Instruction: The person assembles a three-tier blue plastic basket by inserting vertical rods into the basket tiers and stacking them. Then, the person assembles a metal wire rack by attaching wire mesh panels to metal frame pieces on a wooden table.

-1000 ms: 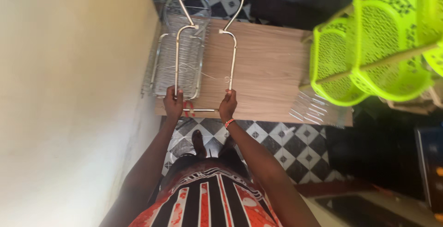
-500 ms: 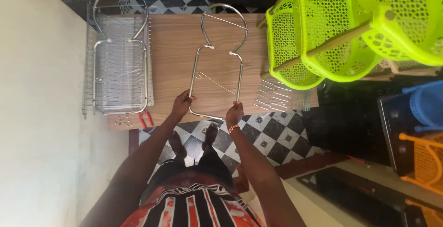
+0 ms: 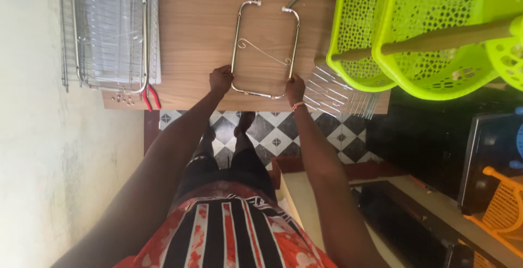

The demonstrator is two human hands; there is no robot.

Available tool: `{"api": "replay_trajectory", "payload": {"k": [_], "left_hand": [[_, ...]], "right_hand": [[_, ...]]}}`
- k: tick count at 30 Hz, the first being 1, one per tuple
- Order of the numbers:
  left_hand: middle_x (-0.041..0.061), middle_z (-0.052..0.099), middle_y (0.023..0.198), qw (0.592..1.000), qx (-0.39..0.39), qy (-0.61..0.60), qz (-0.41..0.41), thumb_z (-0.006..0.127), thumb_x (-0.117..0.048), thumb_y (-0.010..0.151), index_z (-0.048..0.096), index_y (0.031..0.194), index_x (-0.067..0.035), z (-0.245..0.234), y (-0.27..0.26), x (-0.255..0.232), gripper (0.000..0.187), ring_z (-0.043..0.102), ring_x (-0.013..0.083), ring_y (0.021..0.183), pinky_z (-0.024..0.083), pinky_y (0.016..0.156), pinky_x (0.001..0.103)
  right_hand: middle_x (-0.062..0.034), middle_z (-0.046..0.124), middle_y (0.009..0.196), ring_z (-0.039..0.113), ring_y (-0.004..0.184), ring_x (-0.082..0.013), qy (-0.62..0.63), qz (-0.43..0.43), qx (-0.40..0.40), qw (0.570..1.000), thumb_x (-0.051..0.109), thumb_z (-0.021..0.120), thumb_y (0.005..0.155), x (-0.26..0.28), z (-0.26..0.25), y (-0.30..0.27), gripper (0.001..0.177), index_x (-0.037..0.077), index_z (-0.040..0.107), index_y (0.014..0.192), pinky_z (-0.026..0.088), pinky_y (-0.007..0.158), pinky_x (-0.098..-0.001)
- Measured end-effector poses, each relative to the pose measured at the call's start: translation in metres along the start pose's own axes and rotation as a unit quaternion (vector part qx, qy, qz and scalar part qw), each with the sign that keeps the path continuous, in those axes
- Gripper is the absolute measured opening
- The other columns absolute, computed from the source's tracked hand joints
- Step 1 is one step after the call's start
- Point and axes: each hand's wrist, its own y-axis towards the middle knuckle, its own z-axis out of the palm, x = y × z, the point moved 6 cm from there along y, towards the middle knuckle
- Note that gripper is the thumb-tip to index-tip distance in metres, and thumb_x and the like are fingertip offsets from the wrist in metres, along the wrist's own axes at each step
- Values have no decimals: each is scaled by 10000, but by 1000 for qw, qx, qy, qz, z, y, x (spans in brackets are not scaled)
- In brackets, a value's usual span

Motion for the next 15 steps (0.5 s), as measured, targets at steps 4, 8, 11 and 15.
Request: {"api": "replay_trajectory", "payload": {"k": [4,8,11,15], "left_hand": [[110,740,1015,995,31,94,-9,651,-122,897,740,1163,-153,16,-5,5,282,709,312,966,567,840,432],[205,661,1111,993,-41,80,82,692,-80,765,674,1230,-36,13,-27,-1,467,649,384,1019,531,872,446],[192,658,1166,992,-59,60,97,714,-93,747,710,1196,-57,2,-40,-2,450,641,375,1071,516,926,436],[156,688,1184,995,-38,-13,94,673,-48,800,754,1151,-93,-26,-61,1,364,680,320,1098,536,972,400]], "right_hand": [[-212,686,820,650,805,-440,-51,-33,24,998,60,613,810,-5,3,4,85,20,657,870,522,723,-514],[-218,699,935,646,902,-427,-37,-78,-40,995,16,622,790,7,-2,-8,258,50,708,1031,525,795,-494],[-183,701,1030,653,989,-370,-10,-108,-101,989,-38,612,798,24,-7,-19,350,83,714,1110,535,857,-450],[-142,693,1037,679,914,-275,78,-11,-38,996,-87,615,844,37,10,-28,330,90,716,1103,551,819,-372]]}}
